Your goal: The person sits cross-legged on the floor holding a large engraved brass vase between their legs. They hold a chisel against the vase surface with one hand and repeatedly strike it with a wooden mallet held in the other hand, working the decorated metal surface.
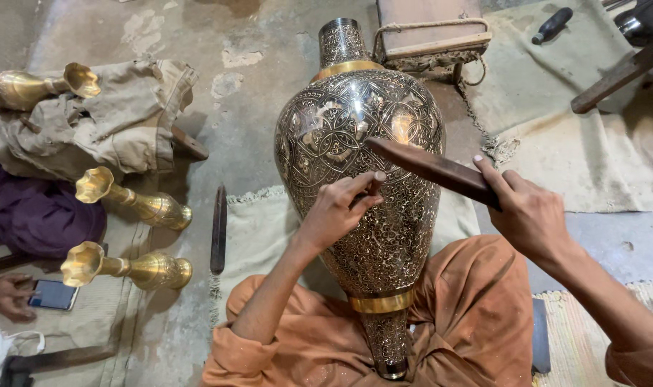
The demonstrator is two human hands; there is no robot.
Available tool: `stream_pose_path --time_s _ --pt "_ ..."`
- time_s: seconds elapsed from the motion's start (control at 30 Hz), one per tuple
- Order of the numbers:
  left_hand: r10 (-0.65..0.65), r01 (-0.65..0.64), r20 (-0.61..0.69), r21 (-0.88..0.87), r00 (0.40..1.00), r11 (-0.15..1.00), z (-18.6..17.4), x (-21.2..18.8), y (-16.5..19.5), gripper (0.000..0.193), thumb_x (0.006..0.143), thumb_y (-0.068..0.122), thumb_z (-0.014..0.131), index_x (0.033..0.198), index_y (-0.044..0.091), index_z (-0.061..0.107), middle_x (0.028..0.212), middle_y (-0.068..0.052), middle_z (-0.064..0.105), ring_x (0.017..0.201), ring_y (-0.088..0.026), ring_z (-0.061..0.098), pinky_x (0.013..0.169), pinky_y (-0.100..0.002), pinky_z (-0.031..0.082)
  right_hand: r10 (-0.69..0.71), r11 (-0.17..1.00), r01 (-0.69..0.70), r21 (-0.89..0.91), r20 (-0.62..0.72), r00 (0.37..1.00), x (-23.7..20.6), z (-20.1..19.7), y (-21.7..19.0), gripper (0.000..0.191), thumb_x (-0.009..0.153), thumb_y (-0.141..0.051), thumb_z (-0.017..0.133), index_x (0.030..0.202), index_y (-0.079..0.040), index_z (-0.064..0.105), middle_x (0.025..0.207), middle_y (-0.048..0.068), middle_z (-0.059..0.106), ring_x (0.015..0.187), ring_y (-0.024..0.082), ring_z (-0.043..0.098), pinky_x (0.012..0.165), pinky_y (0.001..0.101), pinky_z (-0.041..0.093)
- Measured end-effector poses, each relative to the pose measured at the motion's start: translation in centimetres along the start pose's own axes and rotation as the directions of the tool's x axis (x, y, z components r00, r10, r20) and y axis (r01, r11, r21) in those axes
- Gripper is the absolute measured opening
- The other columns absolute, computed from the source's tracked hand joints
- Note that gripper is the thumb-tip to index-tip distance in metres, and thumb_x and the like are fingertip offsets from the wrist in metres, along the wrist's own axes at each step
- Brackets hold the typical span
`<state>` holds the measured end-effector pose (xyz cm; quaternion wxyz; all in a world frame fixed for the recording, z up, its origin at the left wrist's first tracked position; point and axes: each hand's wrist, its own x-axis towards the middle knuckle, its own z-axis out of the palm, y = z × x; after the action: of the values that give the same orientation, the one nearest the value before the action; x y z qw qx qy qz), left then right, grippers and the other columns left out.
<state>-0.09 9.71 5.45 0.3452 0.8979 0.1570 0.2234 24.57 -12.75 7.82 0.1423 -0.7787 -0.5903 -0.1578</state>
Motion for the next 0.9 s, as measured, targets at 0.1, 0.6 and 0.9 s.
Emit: stream_pose_path --time_s 0.1,0.6,0.9 --pt "0.131 -0.122 -0.158 0.064 0.979 0.991 0.5 -0.6 0.5 0.042 0.096 0.027 0.073 0.135 0.016 0.062 0.089 -0.008 0.074 0.075 -0.021 0.072 0.067 -0.04 0.059 0.014 0.984 -0.008 -0.176 0.029 0.999 0.8 -0.2 0.4 0.061 0.086 -0.006 0.069 0.144 -0.025 0.06 0.081 0.005 0.062 0.07 0.027 0.067 0.058 0.0427 0.052" --pt "-0.097 -0.166 -0.507 -0.449 0.857 0.878 0.9 -5.7 -0.3 0.015 0.101 0.003 0.069 0.111 0.003 0.057 0.103 -0.01 0.065 0.096 -0.019 0.068 0.089 -0.031 0.062 0.331 0.886 -0.334 0.321 0.067 0.941 -2.2 -1.6 -1.8 0.062 0.083 -0.024 0.081 0.141 -0.016 0.061 0.107 0.017 0.073 0.094 0.039 0.071 0.074 0.045 0.056" --pt "-0.811 0.173 -0.209 -0.919 0.546 0.353 9.1 -20.3 1.7 0.025 0.098 0.014 0.057 0.121 0.006 0.055 0.084 -0.009 0.062 0.068 -0.017 0.064 0.06 -0.038 0.063 0.659 0.341 -0.797 0.499 0.478 0.581 -10.7 3.0 -3.1 0.059 0.074 -0.019 0.087 0.127 -0.003 0.066 0.079 0.01 0.071 0.066 0.016 0.064 0.06 0.0349 0.054"
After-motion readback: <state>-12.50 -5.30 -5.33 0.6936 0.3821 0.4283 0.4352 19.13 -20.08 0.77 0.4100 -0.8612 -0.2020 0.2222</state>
